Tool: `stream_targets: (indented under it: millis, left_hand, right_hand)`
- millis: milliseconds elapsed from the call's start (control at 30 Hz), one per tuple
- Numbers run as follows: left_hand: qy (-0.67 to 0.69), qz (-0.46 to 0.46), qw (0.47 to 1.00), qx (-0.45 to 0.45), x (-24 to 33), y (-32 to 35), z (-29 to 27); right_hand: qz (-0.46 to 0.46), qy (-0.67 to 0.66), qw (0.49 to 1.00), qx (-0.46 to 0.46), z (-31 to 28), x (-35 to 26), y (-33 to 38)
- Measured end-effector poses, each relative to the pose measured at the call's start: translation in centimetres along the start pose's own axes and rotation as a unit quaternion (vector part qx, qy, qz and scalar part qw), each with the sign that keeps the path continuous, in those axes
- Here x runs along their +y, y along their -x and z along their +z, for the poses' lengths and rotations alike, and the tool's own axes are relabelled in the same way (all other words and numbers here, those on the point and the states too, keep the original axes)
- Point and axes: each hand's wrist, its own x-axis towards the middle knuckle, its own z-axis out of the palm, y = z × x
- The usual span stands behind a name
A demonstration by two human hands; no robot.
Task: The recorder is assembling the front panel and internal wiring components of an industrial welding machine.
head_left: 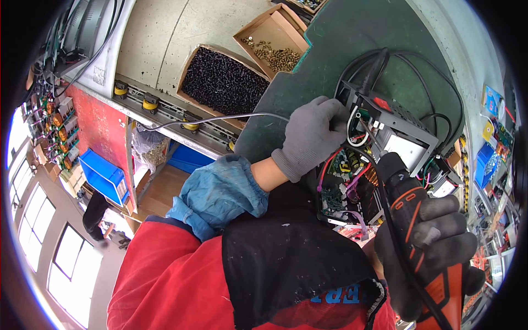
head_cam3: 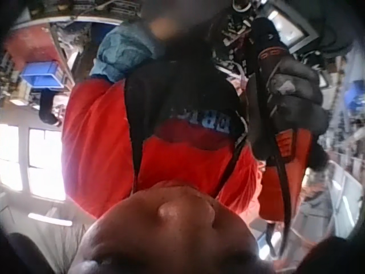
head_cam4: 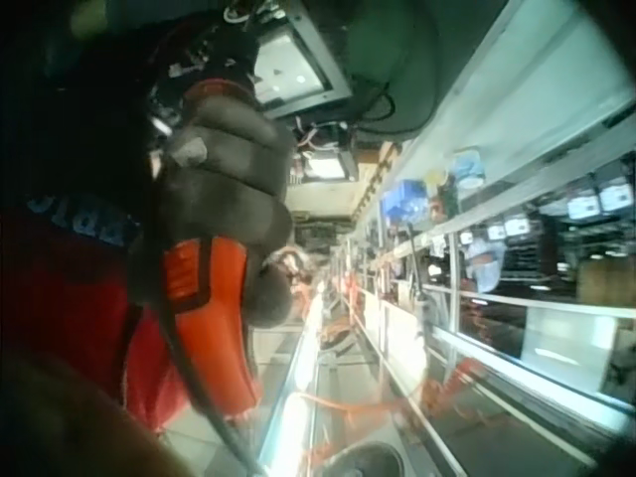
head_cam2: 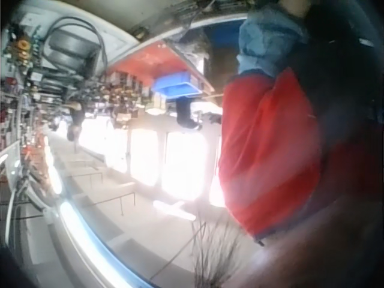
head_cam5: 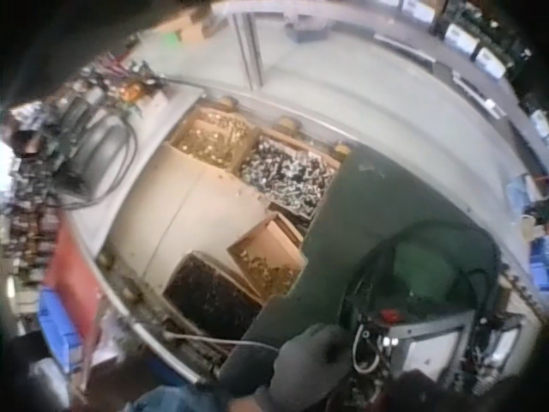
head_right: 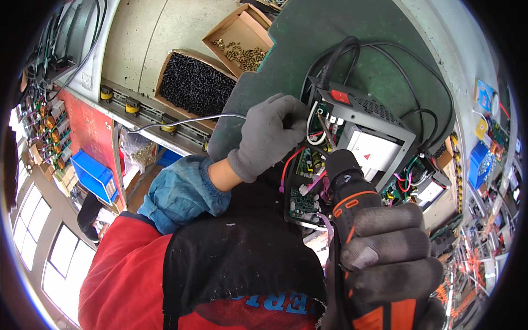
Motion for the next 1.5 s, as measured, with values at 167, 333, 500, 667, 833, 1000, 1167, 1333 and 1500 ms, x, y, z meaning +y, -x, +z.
stream_targets:
  millis: [167, 333, 500, 667, 833, 1000, 1167, 1333, 1500]
  left_hand:
    - [-0.022, 0.005, 1.0, -0.002, -0.1, 0.0, -0.1]
    - [-0.034, -0.003, 0.999, 0.004, 0.0, 0.1, 0.0]
    - [-0.055, 0.013, 0.998, 0.018, 0.1, 0.2, 0.2]
    - [-0.054, 0.018, 0.998, 0.021, 0.0, 0.2, 0.3]
    - [-0.054, 0.02, 0.998, 0.021, 0.1, 0.2, 0.2]
    - [-0.055, 0.013, 0.998, 0.009, 0.1, 0.2, 0.1]
    - [-0.063, 0.014, 0.998, 0.016, 0.2, 0.2, 0.2]
    - [-0.021, -0.015, 0.999, 0.026, 0.8, 0.3, -0.5]
    - [-0.021, 0.043, 0.998, 0.038, 1.6, 0.6, -1.6]
  right_hand:
    - [-0.053, -0.043, 0.991, -0.116, -0.3, 1.6, -0.6]
    - [-0.006, -0.016, 0.993, -0.113, 0.4, 1.4, -0.8]
    - [-0.053, 0.004, 0.994, -0.095, 1.6, 2.1, -1.1]
    - [-0.148, 0.039, 0.988, -0.011, 3.2, 3.5, -0.5]
    - [-0.177, 0.075, 0.981, 0.036, 3.9, 3.5, 0.0]
    - [-0.091, 0.063, 0.99, -0.088, 1.9, 2.5, -0.8]
    - [-0.15, 0.029, 0.987, -0.04, 2.8, 2.8, -0.7]
    - [-0.208, 0.014, 0.977, 0.035, 4.1, 2.2, -1.2]
    - [-0.232, -0.03, 0.972, 0.018, 4.2, 1.5, -1.6]
